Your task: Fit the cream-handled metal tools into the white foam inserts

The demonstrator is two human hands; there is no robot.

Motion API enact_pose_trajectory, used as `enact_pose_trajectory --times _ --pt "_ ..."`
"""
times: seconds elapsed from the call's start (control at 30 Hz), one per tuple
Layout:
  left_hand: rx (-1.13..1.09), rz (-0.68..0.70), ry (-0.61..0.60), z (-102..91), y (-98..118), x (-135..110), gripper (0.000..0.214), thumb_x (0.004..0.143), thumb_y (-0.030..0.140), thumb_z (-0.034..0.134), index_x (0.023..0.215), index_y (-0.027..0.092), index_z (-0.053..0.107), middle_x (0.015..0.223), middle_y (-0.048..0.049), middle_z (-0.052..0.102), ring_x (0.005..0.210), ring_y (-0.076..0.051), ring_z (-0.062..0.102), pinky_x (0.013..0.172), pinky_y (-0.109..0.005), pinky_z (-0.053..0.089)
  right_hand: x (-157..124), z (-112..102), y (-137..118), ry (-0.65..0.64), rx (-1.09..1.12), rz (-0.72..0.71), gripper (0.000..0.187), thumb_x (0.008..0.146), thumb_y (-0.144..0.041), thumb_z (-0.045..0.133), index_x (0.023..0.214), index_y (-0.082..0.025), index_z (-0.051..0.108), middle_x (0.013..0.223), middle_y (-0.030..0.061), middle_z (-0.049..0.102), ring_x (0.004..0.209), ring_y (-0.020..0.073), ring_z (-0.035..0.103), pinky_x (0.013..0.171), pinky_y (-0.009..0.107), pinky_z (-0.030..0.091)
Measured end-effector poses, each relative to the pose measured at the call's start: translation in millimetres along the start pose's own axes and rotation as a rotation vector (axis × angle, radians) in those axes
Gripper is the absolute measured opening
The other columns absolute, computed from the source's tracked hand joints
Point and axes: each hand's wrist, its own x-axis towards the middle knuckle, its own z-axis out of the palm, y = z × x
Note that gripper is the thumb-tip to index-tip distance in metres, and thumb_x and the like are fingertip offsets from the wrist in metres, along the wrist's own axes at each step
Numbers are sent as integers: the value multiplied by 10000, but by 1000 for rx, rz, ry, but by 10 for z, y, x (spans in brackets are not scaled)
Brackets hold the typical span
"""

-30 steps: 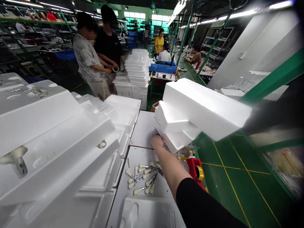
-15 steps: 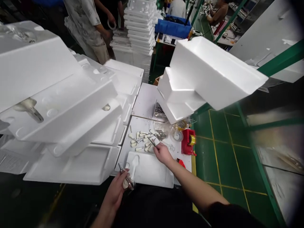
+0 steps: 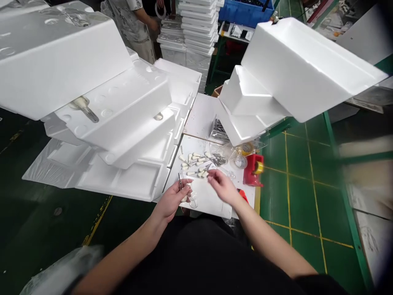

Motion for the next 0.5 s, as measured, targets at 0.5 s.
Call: enact_pose_trajectory --times 0.5 --pt "-271 -221 -91 354 -514 -14 223 850 215 733 1044 185 628 1009 -65 675 877 -164 669 790 -300 579 -971 392 -171 2 44 -292 212 893 -289 634 1084 -230 704 1152 74 704 1094 240 649 929 376 534"
